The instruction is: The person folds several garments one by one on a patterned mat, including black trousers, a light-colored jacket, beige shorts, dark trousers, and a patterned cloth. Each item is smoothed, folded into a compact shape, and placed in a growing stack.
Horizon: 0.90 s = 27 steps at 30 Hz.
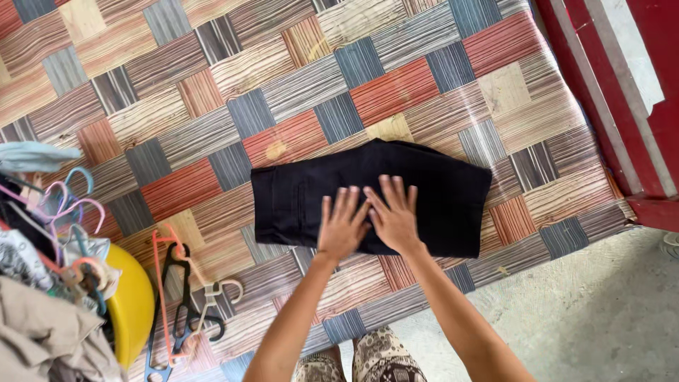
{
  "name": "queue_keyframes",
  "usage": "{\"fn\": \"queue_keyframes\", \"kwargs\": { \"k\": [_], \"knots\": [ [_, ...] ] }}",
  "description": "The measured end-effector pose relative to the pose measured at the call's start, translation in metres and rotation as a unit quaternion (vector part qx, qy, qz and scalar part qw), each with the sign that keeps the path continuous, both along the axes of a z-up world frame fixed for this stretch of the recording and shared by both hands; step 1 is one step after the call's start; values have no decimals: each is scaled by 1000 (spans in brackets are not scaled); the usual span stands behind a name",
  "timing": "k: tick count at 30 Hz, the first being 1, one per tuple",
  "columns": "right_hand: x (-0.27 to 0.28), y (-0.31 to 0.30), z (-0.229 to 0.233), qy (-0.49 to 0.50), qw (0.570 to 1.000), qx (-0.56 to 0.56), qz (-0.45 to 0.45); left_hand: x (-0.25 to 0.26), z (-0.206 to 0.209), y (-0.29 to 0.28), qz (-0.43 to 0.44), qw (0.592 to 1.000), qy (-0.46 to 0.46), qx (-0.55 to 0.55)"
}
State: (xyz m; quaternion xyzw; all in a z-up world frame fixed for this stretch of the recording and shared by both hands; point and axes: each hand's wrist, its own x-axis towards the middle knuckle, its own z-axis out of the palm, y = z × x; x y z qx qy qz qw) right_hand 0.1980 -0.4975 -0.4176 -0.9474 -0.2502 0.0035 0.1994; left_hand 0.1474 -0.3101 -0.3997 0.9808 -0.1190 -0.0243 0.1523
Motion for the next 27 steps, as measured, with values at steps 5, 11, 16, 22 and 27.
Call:
{"fn": "queue_keyframes", "kwargs": {
  "k": [5,11,16,22,27],
  "knots": [
    [57,-57,-29,120,960,-246,-59,17,-33,21,63,996,68,17],
    [95,-175,-47,136,963,-157,-169,45,-47,49,81,997,13,0],
    [108,-168,-26,150,951,-172,-209,148,-29,-1,-14,994,-85,-65],
    [118,-192,11,250,901,-96,-340,226,-30,-61,-63,987,136,51],
    [64,-211,-8,315,834,-29,-452,145,-28,-55,-98,991,60,65]
  ]
}}
